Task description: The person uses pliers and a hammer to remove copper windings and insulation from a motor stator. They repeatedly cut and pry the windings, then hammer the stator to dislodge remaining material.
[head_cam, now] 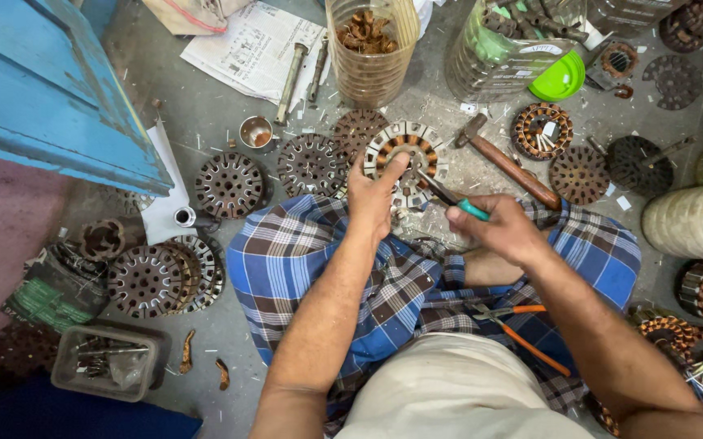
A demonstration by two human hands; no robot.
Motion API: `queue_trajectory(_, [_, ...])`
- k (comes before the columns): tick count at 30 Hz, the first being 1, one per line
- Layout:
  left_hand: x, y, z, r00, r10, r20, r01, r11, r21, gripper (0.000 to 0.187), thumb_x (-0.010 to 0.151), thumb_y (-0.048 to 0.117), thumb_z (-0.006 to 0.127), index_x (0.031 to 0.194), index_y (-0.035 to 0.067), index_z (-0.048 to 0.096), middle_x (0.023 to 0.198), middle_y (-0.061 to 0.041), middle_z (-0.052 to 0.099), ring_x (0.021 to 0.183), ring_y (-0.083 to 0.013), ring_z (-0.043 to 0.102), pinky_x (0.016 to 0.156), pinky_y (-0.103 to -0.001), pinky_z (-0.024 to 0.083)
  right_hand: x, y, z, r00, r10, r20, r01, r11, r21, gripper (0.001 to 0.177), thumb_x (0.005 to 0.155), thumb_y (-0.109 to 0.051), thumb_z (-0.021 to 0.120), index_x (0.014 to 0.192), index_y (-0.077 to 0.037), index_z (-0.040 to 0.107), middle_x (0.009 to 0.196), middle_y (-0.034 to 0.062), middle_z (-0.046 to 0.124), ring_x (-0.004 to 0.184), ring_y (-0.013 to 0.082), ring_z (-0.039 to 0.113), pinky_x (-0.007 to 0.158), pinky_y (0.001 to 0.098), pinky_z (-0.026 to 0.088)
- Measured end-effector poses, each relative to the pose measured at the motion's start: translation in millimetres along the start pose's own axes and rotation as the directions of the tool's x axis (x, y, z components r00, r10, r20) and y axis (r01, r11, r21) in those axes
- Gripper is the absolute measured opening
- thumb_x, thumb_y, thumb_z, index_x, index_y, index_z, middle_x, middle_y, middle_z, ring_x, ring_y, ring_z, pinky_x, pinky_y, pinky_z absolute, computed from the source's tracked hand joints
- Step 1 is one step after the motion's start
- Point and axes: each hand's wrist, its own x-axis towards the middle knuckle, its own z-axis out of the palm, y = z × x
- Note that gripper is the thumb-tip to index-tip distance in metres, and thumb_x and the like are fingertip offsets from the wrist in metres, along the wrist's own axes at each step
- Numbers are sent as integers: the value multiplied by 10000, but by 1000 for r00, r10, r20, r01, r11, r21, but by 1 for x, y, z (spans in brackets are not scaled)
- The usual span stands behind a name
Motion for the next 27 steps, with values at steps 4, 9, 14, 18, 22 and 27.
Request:
queue_trajectory(4, [-5,12,8,992,-122,-2,122,991,-52,474,827,35,804,1254,11,600,1103,-139,709,951,-241,720,851,-407,613,-1,26,19,965,-261,-8,258,949,183,362,984,-335,689,811,-17,680,697,94,614,538,136,529,458,295,452])
queue_trajectory(9, [-2,6,6,912,-283,-299,307,951,37,468,819,88,766,1252,66,590,1101,-118,719,940,-237,721,807,-425,617,-16,8,24,488,-844,-223,788,536,-302,174,934,-160,729,855,-10,691,963,90,685,654,107,575,495,227,490])
queue_trajectory(14, [12,-23,-13,955,-70,-288,110,986,124,592,747,-26,759,1281,76,527,1126,-90,715,967,-239,720,814,-372,610,-30,-52,1,506,-766,-397,639,642,-424,97,975,-49,733,979,27,673,997,106,633,833,184,592,696,330,488])
queue_trajectory(18, [19,-45,-25,957,-34,-287,89,979,182,610,738,-103,747,1303,27,558,1124,-118,714,966,-247,712,833,-357,597,0,-94,-13,265,-859,-438,629,498,-597,101,1046,-18,738,1063,31,650,1137,156,620,951,254,604,803,360,490])
queue_trajectory(22, [23,-40,-20,933,-143,-330,169,984,52,621,741,-103,740,1307,59,546,1113,-116,710,928,-248,724,792,-384,617,82,-127,-34,248,-915,-319,467,401,-788,143,1078,-114,764,1096,3,683,1263,149,647,1121,298,614,958,420,500])
queue_trajectory(27, [16,-11,-4,947,-232,-220,196,965,-175,478,808,2,762,1264,17,621,1073,-142,741,863,-258,754,718,-414,652,115,-100,-45,783,-604,-148,348,622,-701,249,1019,-259,707,1039,-12,732,1130,190,651,1028,339,589,881,493,465])
